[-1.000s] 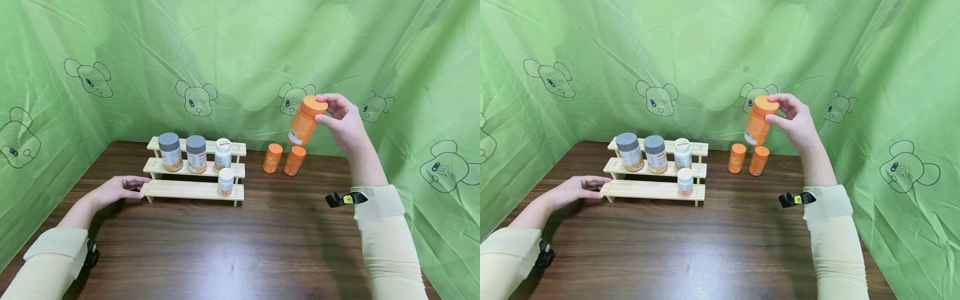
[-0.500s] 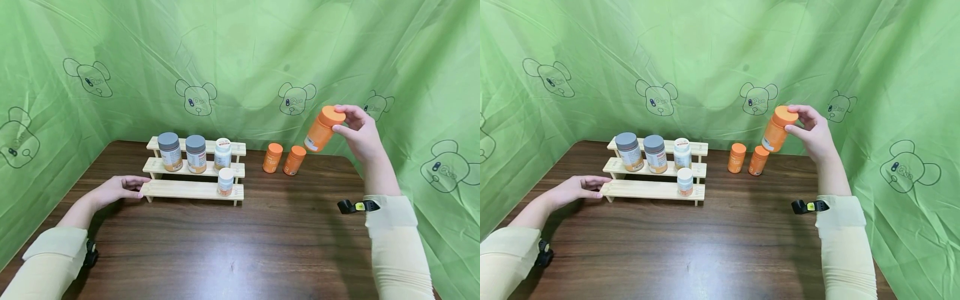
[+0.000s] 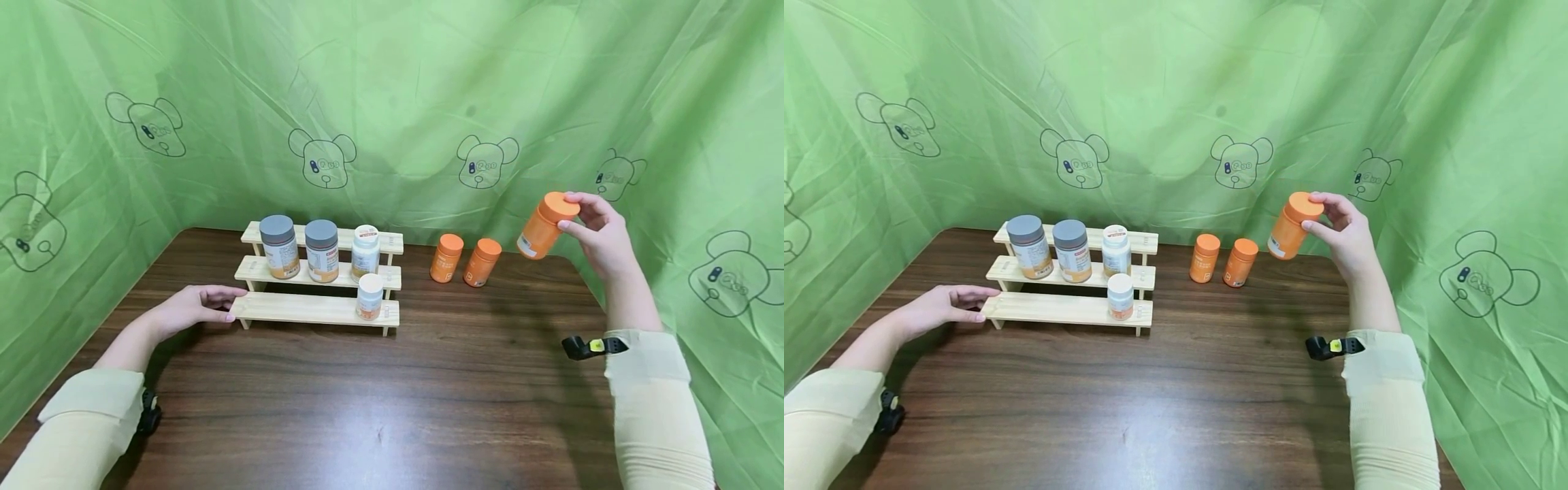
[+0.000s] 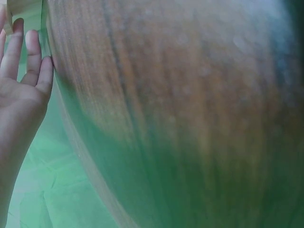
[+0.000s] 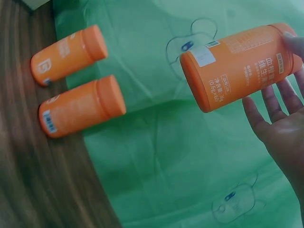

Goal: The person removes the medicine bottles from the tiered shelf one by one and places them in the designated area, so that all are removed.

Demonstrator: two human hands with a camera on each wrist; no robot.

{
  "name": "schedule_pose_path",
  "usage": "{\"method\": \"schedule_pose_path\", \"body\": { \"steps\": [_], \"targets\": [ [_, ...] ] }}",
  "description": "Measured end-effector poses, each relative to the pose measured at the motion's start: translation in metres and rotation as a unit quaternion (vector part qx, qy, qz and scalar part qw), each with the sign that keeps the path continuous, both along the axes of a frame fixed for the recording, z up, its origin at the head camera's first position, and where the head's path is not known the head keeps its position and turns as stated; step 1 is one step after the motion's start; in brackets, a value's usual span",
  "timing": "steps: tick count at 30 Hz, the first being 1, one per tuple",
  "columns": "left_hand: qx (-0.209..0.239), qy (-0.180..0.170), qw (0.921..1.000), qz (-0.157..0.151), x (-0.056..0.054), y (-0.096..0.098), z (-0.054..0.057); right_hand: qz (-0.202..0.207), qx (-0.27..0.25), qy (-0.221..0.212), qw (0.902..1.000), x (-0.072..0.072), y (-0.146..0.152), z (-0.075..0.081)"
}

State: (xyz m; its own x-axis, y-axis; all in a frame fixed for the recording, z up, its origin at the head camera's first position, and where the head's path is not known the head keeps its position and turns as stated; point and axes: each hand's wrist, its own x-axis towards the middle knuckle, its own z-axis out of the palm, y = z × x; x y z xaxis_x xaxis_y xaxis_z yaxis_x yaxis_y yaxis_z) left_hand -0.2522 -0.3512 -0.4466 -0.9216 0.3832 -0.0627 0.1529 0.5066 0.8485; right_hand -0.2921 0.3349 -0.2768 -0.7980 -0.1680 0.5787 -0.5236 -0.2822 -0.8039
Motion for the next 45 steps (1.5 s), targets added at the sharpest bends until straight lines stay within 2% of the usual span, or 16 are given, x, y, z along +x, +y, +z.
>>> {"method": "schedule_pose_path", "body": {
  "steps": [7,13,17,25,32,36,40,45],
  "targets": [
    [0.001,0.002,1.0,0.0,0.0,0.0,0.0,-0.053,0.027,-0.026,0.9979,-0.006,0.009,-0.021],
    [-0.002,0.002,1.0,0.003,0.001,0.0,0.0,-0.136,0.075,-0.044,0.9869,-0.013,0.011,-0.039],
    [-0.017,0.006,0.9998,0.008,0.001,0.0,0.0,-0.172,0.092,-0.061,0.9789,-0.016,0.012,-0.052],
    [-0.032,0.004,0.9993,0.02,0.004,0.001,0.003,-0.218,0.121,-0.081,0.965,-0.015,0.012,-0.071],
    [-0.033,0.002,0.9993,0.019,0.004,0.0,0.002,-0.233,0.119,-0.1,0.9599,-0.016,0.007,-0.082],
    [-0.033,0.0,0.9993,0.019,0.003,-0.001,0.001,-0.251,0.142,-0.128,0.9489,-0.017,0.005,-0.09],
    [-0.026,-0.002,0.9995,0.018,0.003,-0.001,0.001,-0.271,0.168,-0.137,0.9379,-0.017,0.002,-0.096],
    [-0.019,-0.003,0.9997,0.017,0.003,0.0,0.001,-0.285,0.17,-0.146,0.932,-0.02,0.0,-0.104]
  ]
}}
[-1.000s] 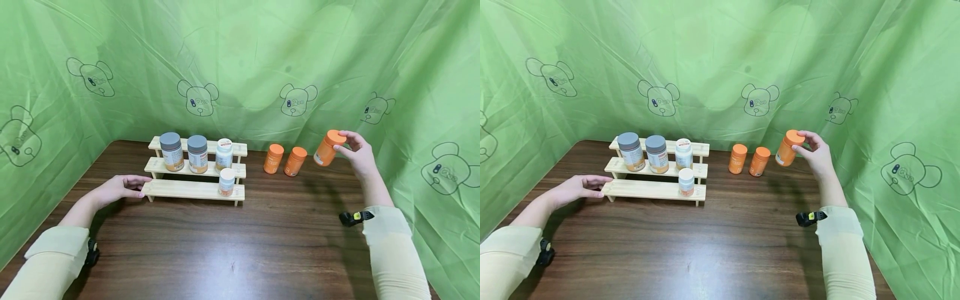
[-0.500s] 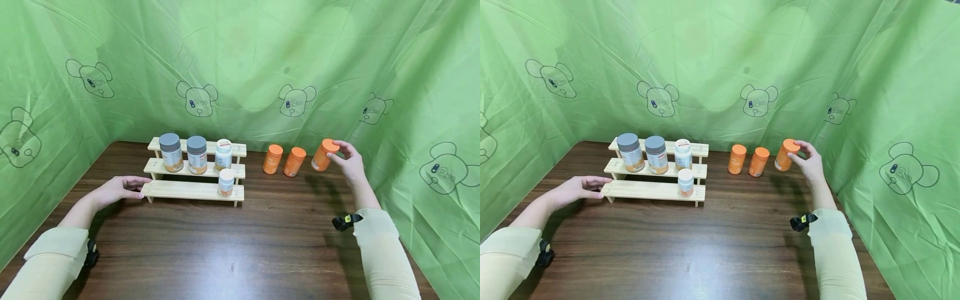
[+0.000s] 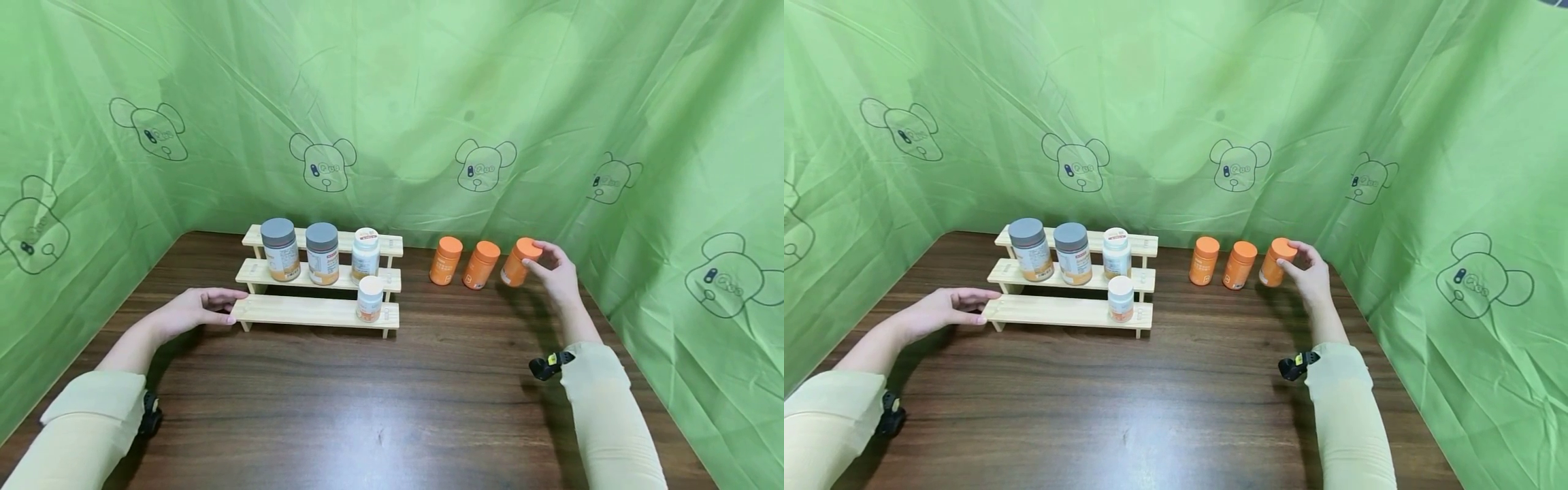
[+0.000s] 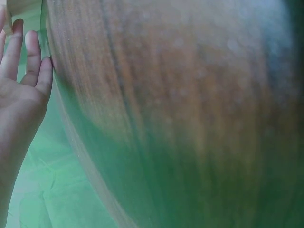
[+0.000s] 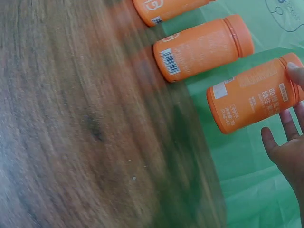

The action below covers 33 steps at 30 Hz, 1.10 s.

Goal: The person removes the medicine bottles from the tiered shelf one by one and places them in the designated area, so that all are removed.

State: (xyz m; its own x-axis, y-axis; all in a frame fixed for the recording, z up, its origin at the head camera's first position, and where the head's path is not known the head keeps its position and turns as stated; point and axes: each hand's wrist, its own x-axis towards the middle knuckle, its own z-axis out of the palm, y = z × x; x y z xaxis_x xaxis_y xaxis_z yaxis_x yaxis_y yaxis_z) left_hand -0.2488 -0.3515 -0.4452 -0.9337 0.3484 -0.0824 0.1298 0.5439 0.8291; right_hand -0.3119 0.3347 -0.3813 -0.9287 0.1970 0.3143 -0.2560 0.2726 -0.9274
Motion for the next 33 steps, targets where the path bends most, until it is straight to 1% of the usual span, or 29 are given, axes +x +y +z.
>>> {"method": "schedule_pose_path", "body": {
  "steps": [5,6,11,14,22,25,29,33],
  "targets": [
    [-0.003,0.002,1.0,-0.002,0.001,0.001,0.0,-0.001,-0.059,-0.013,0.9982,-0.007,0.002,-0.015],
    [-0.004,0.002,1.0,-0.001,0.001,0.001,0.0,-0.001,-0.064,-0.018,0.9978,-0.009,0.003,-0.019],
    [-0.004,0.001,1.0,0.004,0.002,0.001,0.0,-0.016,-0.059,-0.035,0.9976,-0.019,0.006,-0.038],
    [-0.003,0.003,1.0,0.004,0.002,0.001,-0.001,-0.024,-0.057,-0.034,0.9975,-0.021,0.005,-0.044],
    [-0.008,0.006,1.0,0.0,0.003,0.002,0.001,-0.022,-0.063,-0.044,0.9968,-0.024,0.008,-0.049],
    [-0.009,0.006,0.9999,-0.001,0.002,0.002,0.001,-0.02,-0.051,-0.053,0.9971,-0.023,0.01,-0.049],
    [-0.01,0.008,0.9999,0.001,0.002,0.002,0.002,-0.01,-0.038,-0.058,0.9975,-0.023,0.011,-0.047],
    [-0.008,0.007,0.9999,0.001,0.002,0.002,0.001,0.003,-0.044,-0.052,0.9976,-0.022,0.011,-0.046]
  ]
}}
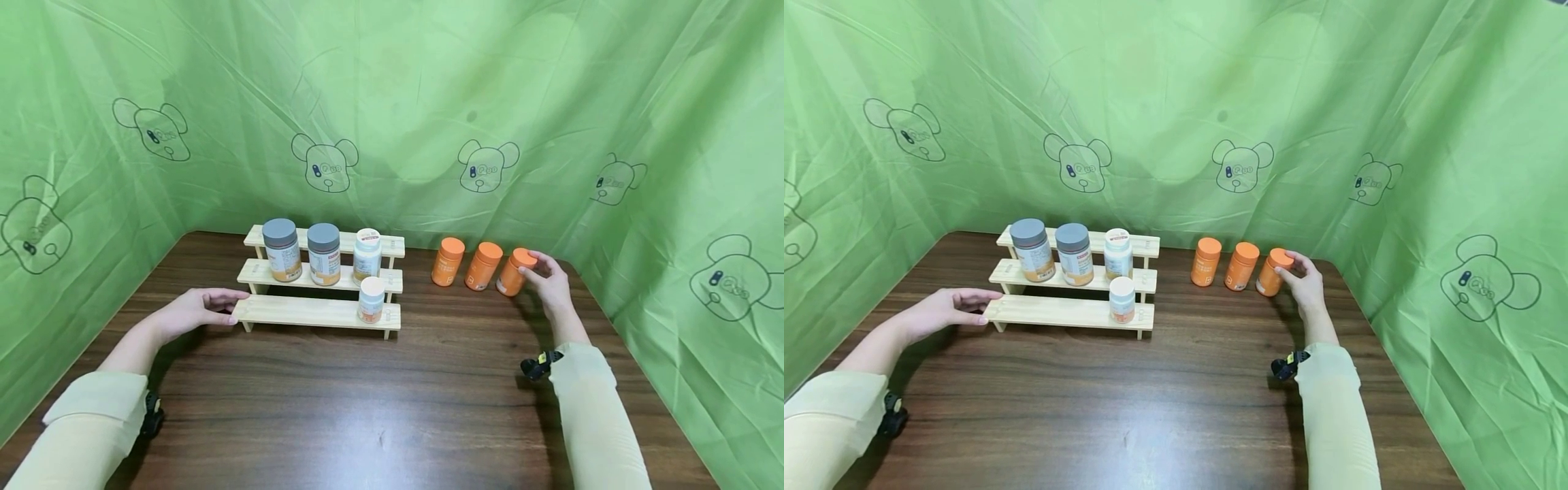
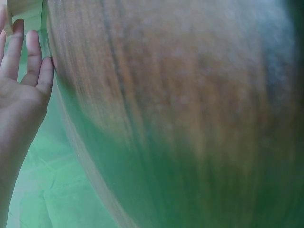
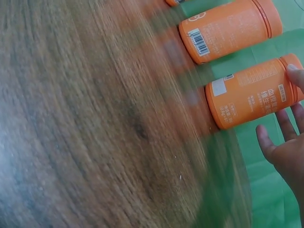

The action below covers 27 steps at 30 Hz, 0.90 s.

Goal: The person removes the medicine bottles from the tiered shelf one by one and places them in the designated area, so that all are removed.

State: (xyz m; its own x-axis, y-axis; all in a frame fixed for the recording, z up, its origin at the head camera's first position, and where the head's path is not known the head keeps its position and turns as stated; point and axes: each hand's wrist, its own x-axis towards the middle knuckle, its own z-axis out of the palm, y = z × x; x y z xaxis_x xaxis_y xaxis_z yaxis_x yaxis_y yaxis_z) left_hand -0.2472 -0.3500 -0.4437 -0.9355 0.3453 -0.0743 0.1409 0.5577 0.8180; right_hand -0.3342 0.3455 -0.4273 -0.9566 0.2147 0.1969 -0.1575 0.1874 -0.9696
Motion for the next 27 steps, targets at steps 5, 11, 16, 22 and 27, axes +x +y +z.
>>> {"method": "schedule_pose_path", "body": {
  "steps": [5,11,16,22,27],
  "targets": [
    [0.005,-0.003,1.0,-0.001,0.0,0.0,0.0,0.007,0.006,-0.005,0.9999,0.001,0.001,0.001],
    [0.005,-0.005,1.0,0.0,0.0,0.0,0.001,0.022,0.01,-0.001,0.9997,0.001,0.003,0.002],
    [0.001,-0.004,1.0,0.001,0.0,0.0,0.002,0.035,0.013,-0.008,0.9993,0.006,0.003,0.011],
    [0.002,-0.005,1.0,0.001,0.0,0.0,0.002,0.015,0.091,-0.018,0.9956,0.013,-0.001,0.03],
    [0.0,-0.005,1.0,0.0,0.0,0.0,0.002,0.0,0.126,-0.016,0.9919,0.016,-0.002,0.04]
  ]
}}
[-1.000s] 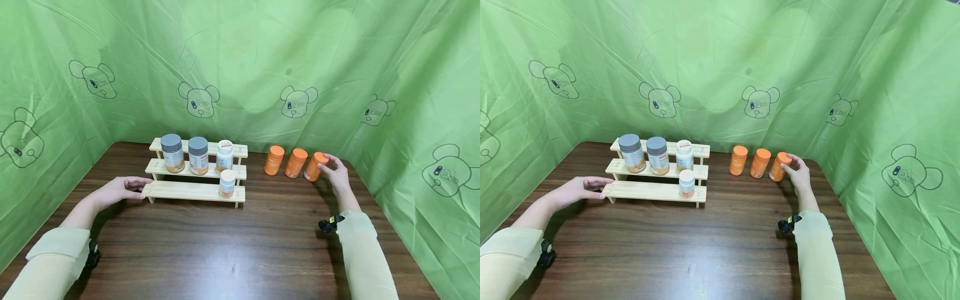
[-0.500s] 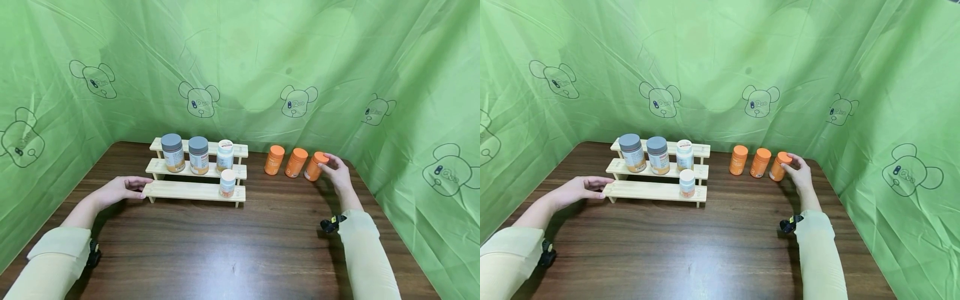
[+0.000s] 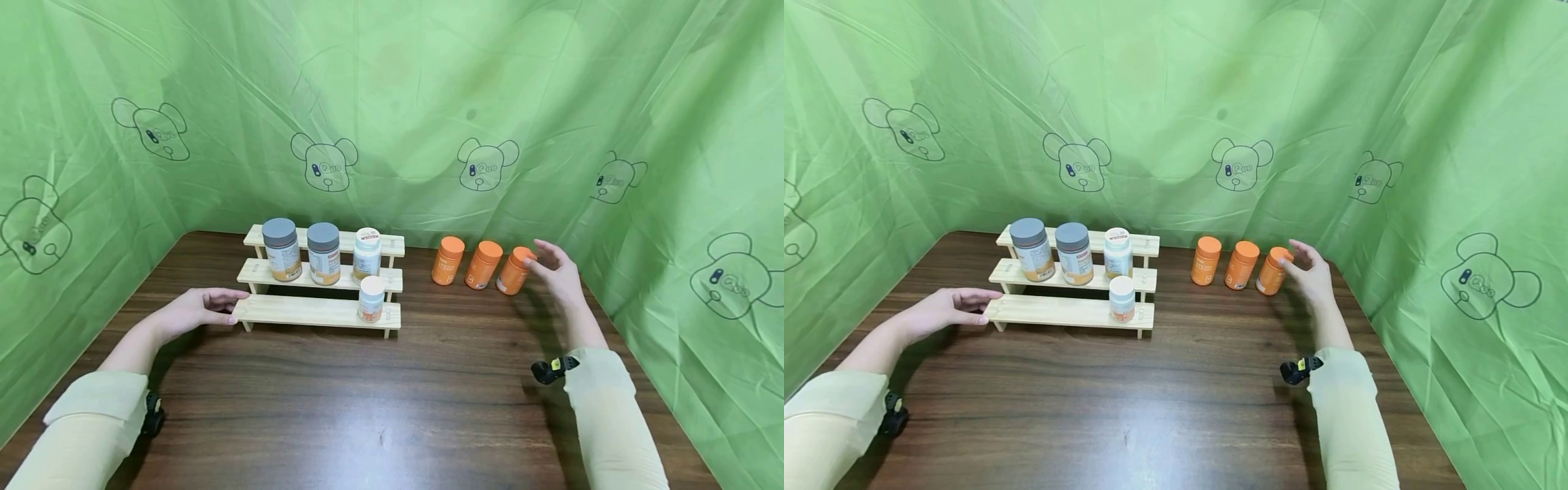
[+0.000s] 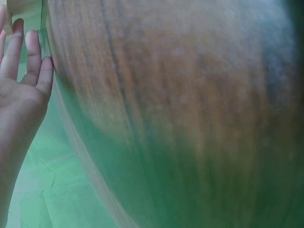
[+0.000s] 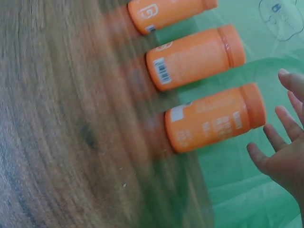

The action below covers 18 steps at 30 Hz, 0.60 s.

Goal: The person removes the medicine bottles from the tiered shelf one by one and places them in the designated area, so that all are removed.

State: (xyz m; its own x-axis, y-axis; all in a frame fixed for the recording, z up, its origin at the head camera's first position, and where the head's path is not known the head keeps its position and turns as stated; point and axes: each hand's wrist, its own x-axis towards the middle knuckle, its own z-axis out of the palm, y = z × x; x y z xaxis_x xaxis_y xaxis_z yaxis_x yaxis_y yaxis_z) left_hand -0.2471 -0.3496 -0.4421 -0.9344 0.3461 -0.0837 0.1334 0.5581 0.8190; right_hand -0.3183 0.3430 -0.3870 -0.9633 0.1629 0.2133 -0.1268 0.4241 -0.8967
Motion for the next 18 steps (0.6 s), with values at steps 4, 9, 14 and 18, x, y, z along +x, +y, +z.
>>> {"method": "schedule_pose_path", "body": {
  "steps": [4,9,14,18],
  "targets": [
    [0.003,-0.001,1.0,0.0,0.0,0.0,-0.001,0.012,0.001,-0.012,0.9999,0.004,-0.003,0.008],
    [0.011,0.002,0.9999,0.001,0.0,0.0,-0.001,0.029,0.005,-0.022,0.9993,0.01,-0.011,0.019],
    [0.013,0.007,0.9999,-0.003,-0.001,0.0,-0.002,0.046,-0.008,-0.022,0.9987,0.016,-0.022,0.031],
    [0.016,0.004,0.9999,-0.002,-0.001,0.0,-0.003,0.056,-0.017,-0.023,0.998,0.022,-0.031,0.041]
  ]
}}
